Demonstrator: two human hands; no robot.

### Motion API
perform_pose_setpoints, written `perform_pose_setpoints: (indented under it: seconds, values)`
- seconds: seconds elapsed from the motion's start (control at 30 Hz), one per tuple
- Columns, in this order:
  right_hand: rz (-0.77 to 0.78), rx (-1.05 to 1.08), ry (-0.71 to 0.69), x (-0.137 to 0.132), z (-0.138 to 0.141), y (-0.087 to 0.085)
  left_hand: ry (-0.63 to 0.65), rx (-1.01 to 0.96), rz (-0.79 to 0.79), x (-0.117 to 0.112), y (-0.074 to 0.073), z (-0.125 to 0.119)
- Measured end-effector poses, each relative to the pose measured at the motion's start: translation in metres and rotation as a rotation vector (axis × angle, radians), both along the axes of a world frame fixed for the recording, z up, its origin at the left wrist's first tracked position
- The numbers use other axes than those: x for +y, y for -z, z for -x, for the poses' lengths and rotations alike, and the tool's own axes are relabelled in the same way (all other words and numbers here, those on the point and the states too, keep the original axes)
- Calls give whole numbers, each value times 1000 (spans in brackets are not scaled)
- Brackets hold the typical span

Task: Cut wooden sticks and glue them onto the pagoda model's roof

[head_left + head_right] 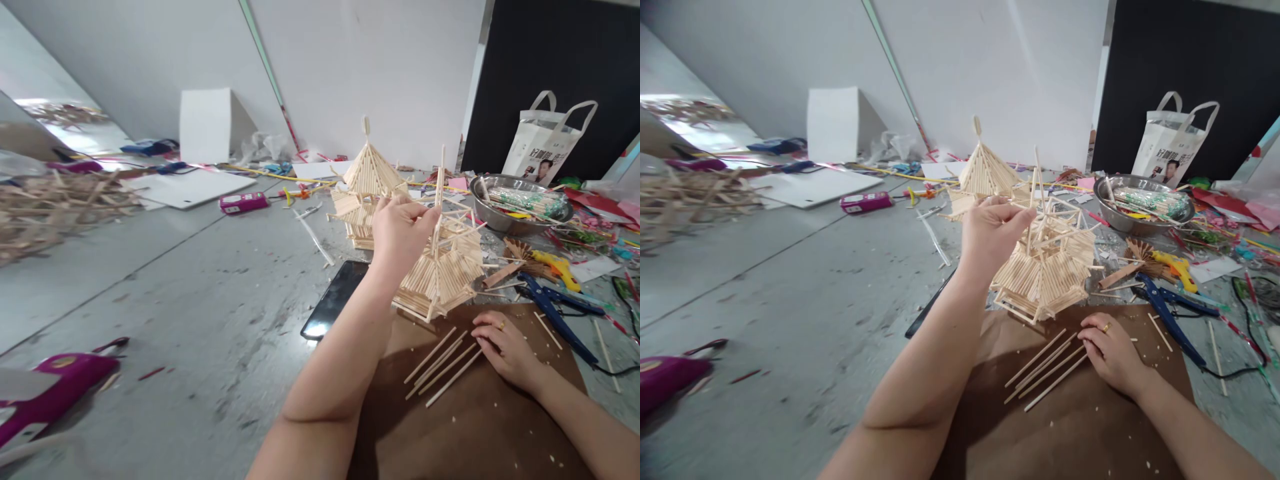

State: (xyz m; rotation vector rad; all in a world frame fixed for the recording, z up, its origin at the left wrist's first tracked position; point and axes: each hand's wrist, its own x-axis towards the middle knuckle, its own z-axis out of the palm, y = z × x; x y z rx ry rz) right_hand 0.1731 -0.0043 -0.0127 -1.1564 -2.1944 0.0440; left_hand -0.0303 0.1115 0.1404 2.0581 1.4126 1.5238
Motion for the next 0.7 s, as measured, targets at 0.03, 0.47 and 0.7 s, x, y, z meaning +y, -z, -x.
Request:
perform_pose_setpoints:
  seconds: [0.03, 0.47, 0.7]
  values:
    - [2, -2, 0, 0, 0, 0, -7, 8, 1, 0, 0, -1]
    - [13, -12, -11, -2, 4, -7, 106, -53, 39, 1, 3, -1]
    - [41, -10, -21, -2, 4, -4, 96, -62, 83, 1, 4, 0]
